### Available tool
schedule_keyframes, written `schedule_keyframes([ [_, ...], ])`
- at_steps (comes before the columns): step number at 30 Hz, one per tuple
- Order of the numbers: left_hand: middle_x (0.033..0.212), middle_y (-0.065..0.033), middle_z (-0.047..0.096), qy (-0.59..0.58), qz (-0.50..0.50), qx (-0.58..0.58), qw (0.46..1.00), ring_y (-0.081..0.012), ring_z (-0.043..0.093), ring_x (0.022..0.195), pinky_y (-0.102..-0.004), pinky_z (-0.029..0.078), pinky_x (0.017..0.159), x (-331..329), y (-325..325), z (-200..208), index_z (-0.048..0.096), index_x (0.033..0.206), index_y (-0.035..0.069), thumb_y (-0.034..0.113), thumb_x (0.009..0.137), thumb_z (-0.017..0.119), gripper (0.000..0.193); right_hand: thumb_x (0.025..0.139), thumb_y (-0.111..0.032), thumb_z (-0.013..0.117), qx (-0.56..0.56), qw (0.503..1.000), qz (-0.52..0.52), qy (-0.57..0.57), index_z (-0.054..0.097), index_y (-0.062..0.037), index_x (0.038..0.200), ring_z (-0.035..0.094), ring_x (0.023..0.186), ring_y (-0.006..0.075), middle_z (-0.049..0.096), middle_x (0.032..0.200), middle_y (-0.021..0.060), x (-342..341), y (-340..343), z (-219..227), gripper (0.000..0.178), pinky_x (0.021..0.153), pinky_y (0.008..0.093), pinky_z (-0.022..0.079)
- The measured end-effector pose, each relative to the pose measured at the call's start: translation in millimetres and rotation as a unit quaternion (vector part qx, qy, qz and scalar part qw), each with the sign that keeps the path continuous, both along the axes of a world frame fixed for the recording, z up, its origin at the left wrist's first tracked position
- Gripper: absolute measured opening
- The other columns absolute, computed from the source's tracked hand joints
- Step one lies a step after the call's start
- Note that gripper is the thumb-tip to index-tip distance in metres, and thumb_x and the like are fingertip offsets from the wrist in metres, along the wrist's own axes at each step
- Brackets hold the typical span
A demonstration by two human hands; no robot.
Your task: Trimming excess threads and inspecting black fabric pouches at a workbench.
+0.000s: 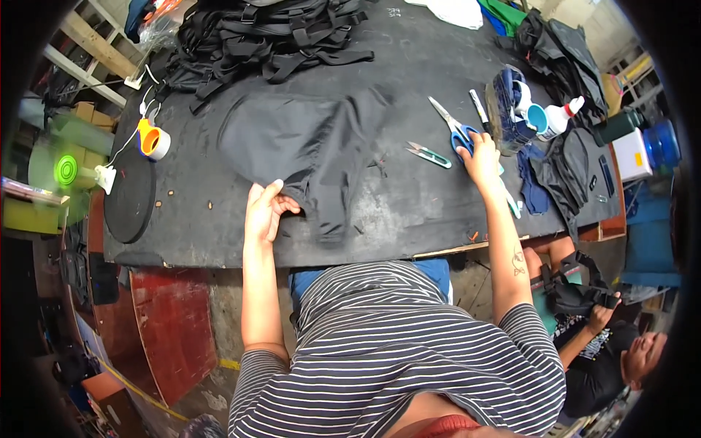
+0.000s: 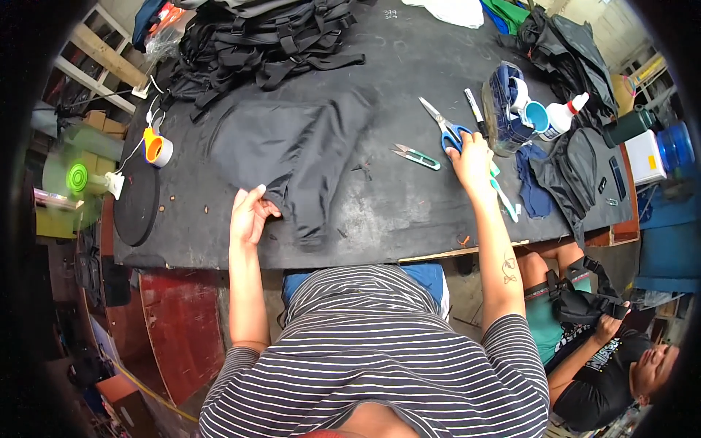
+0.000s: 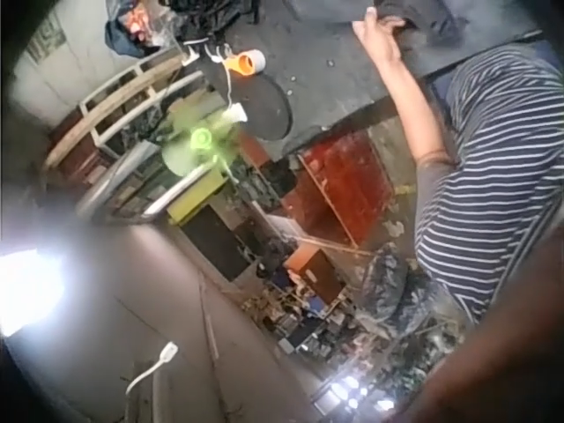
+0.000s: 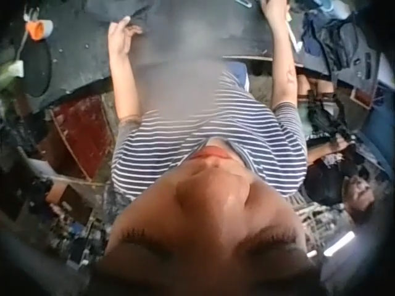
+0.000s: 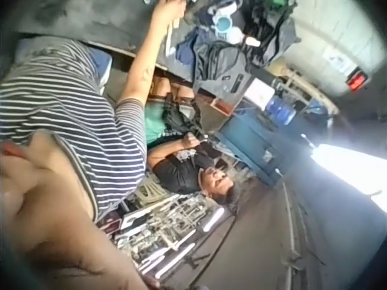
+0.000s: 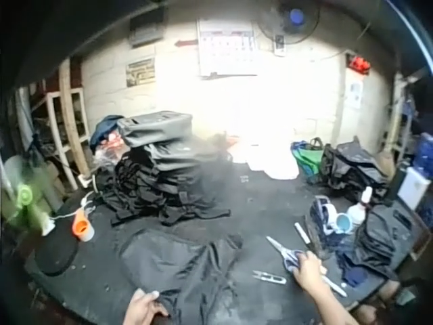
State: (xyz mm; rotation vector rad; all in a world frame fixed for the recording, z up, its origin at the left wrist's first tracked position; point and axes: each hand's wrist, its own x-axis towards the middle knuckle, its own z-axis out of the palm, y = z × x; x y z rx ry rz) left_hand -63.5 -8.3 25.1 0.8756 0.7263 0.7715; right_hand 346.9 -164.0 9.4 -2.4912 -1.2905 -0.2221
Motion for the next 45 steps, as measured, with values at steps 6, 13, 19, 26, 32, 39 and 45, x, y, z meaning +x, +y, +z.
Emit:
schedule_keyframes([
  [6,0.082,0.003,0.055,0.008,0.094,0.01,0.996,-0.007,0.053,0.073,-0.0227,0.044,0.066,8,1,-15,0.054,0.107,0.009,0.016,0.089,0.061,0.02,0.075,-0.021,0.069,0.111,0.977,0.181,-0.033,0.06,-0.0088,0.109,0.048,0.1,0.0284,0.053,0.105,0.0095,-75,4,10,0.037,0.085,0.0415,0.037],
  [13,0.094,-0.0093,0.062,0.049,0.204,0.114,0.971,-0.0162,0.062,0.083,-0.0266,0.049,0.074,-6,-51,-3,0.055,0.105,0.0,0.008,0.09,0.056,0.018,0.084,-0.001,0.055,0.225,0.963,0.114,0.095,0.057,-0.0005,0.093,0.056,0.081,0.0326,0.056,0.084,0.0164,-65,2,-25,0.01,0.075,0.0385,0.044],
  [19,0.115,-0.0086,0.049,0.158,0.197,0.269,0.929,-0.0121,0.058,0.084,-0.0242,0.05,0.075,-9,-105,-2,0.057,0.106,-0.002,-0.01,0.074,0.067,0.034,0.094,-0.011,0.049,0.348,0.885,0.072,0.3,0.054,-0.0023,0.111,0.05,0.089,0.0101,0.055,0.099,0.0029,-86,11,10,0.02,0.08,0.0241,0.041],
  [26,0.107,-0.0122,0.055,0.182,0.253,0.302,0.901,-0.0119,0.059,0.077,-0.0242,0.055,0.069,-4,-109,-11,0.062,0.093,-0.006,-0.008,0.082,0.06,0.011,0.068,-0.006,0.072,0.207,0.863,0.397,0.233,0.061,-0.0036,0.096,0.055,0.086,0.026,0.053,0.091,0.0118,-205,26,39,0.031,0.072,0.0336,0.046],
  [32,0.095,-0.0072,0.058,0.133,0.248,0.171,0.944,-0.0099,0.057,0.075,-0.023,0.052,0.065,-4,-102,-12,0.056,0.09,-0.002,0.005,0.092,0.053,0.008,0.066,-0.009,0.071,0.187,0.857,0.45,0.167,0.063,-0.0056,0.093,0.052,0.077,0.0246,0.054,0.088,0.0069,-238,36,35,0.028,0.068,0.0337,0.043],
  [39,0.093,-0.0068,0.058,0.122,0.26,0.176,0.942,-0.0091,0.056,0.08,-0.0235,0.051,0.068,0,-108,-5,0.052,0.092,0.001,0.008,0.094,0.051,0.007,0.066,-0.01,0.071,0.199,0.844,0.472,0.158,0.063,-0.0054,0.09,0.053,0.076,0.0228,0.054,0.086,0.0054,-246,42,38,0.026,0.067,0.0328,0.042],
  [45,0.096,-0.0083,0.058,0.148,0.235,0.239,0.93,-0.0104,0.056,0.083,-0.0237,0.05,0.072,-2,-111,-2,0.05,0.099,0.0,0.004,0.093,0.051,0.008,0.066,-0.009,0.071,0.198,0.85,0.468,0.143,0.064,-0.0051,0.088,0.053,0.074,0.0234,0.055,0.083,0.0058,-249,43,40,0.023,0.066,0.0329,0.043],
])
